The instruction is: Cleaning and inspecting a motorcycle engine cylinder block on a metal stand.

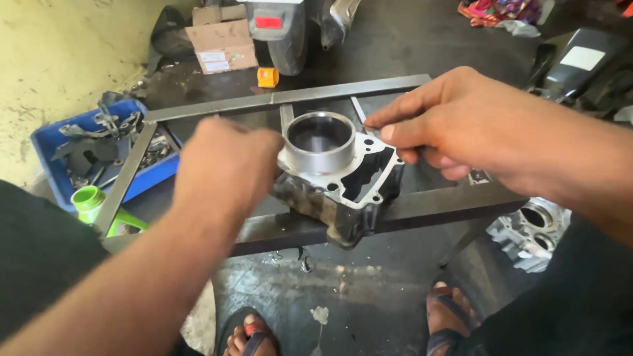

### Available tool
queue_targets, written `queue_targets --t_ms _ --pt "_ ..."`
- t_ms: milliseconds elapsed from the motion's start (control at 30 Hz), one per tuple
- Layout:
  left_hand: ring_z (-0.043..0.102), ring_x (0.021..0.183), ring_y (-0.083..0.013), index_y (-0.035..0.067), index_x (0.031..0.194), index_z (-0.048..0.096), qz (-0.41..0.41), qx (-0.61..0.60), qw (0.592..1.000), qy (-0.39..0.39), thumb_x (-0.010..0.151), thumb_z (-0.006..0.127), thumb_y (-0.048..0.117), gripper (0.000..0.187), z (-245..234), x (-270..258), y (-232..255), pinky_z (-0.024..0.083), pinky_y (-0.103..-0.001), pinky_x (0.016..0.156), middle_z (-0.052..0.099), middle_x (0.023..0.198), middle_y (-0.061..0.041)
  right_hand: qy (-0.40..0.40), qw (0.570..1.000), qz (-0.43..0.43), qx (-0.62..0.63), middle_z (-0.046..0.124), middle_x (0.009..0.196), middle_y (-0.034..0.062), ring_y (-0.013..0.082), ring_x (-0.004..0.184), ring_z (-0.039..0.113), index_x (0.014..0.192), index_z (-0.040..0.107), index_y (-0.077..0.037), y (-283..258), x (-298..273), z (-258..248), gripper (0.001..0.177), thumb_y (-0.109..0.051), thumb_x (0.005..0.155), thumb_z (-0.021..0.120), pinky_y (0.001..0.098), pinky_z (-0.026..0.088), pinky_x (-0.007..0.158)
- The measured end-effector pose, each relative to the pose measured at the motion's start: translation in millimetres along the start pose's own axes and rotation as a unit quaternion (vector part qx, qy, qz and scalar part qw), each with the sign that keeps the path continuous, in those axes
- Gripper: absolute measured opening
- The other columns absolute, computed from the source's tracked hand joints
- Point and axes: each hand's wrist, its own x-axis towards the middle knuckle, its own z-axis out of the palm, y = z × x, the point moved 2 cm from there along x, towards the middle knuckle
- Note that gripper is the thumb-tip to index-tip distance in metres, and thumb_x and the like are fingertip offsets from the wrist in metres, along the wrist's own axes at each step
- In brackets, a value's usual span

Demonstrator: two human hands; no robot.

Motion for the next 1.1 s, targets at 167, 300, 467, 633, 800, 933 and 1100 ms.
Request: queue_targets --t_ms 167,300,467,633,800,933,1100 --pt "0.079 0.088 -0.0305 -0.003 0.085 0.079 -0.140 -0.056 0.979 -0.134 0.084 0.067 0.037 0.041 -2.0 -46.7 29.7 0.056 -0.041 0.085 0.081 0.083 -0.017 -0.015 0.993 0.017 -0.116 0.068 0.066 0.0069 0.0157 0.044 0.042 0.114 0.083 -0.010 -9.3 -8.8 3.9 0.028 -0.018 0.089 0.073 0.0326 0.033 0.042" --pt "0.076 0.089 -0.0307 0.000 0.082 0.081 -0.123 0.025 0.981 -0.148 0.081 0.074 0.042 0.043 7.6 -51.6 28.4 0.054 -0.040 0.085 0.076 0.082 -0.018 -0.002 0.985 0.006 -0.174 0.070 0.067 0.0072 0.0163 0.047 0.049 0.117 0.081 -0.013 -10.5 -6.7 -2.7 0.029 -0.019 0.090 0.074 0.0327 0.040 0.046" --pt "0.077 0.085 -0.0290 0.005 0.086 0.082 -0.107 0.019 0.983 -0.147 0.081 0.075 0.027 0.024 4.6 -56.7 37.4 0.055 -0.039 0.080 0.078 0.083 -0.017 0.001 0.979 0.000 -0.205 0.071 0.070 0.0069 0.0163 0.051 0.050 0.117 0.081 -0.014 -19.1 -11.4 -2.8 0.028 -0.022 0.091 0.074 0.0342 0.039 0.049" --pt "0.065 0.067 -0.0251 -0.003 0.079 0.078 -0.101 -0.074 0.976 -0.179 0.081 0.071 0.022 0.026 12.7 -53.4 24.2 0.049 -0.039 0.067 0.074 0.072 -0.016 -0.019 0.968 0.018 -0.251 0.074 0.072 0.0076 0.0175 0.056 0.055 0.120 0.079 -0.016 -19.6 -14.0 -3.2 0.029 -0.023 0.092 0.075 0.0347 0.042 0.054" --pt "0.054 0.060 -0.0245 -0.006 0.078 0.072 -0.097 -0.062 0.970 -0.214 0.084 0.068 0.020 0.026 10.0 -57.0 29.0 0.043 -0.041 0.060 0.068 0.067 -0.013 -0.055 0.936 0.037 -0.345 0.077 0.081 0.0057 0.0159 0.076 0.066 0.131 0.076 -0.016 -19.8 -19.7 -4.4 0.036 -0.021 0.096 0.069 0.0309 0.050 0.072" --pt "0.061 0.069 -0.0209 -0.008 0.082 0.075 -0.087 -0.126 0.948 -0.280 0.087 0.067 0.016 0.026 6.4 -68.6 23.0 0.048 -0.035 0.066 0.071 0.075 -0.014 -0.063 0.924 0.013 -0.377 0.076 0.085 0.0041 0.0176 0.086 0.071 0.131 0.076 -0.017 -23.0 -20.3 -1.2 0.036 -0.026 0.096 0.070 0.0331 0.054 0.084" --pt "0.070 0.071 -0.0215 -0.003 0.086 0.080 -0.077 -0.077 0.900 -0.422 0.087 0.065 0.016 0.024 1.4 -85.9 18.3 0.057 -0.034 0.069 0.078 0.075 -0.013 -0.077 0.919 -0.008 -0.386 0.080 0.089 0.0038 0.0153 0.095 0.072 0.130 0.077 -0.017 -15.3 -16.1 -1.5 0.038 -0.025 0.094 0.070 0.0321 0.054 0.091"
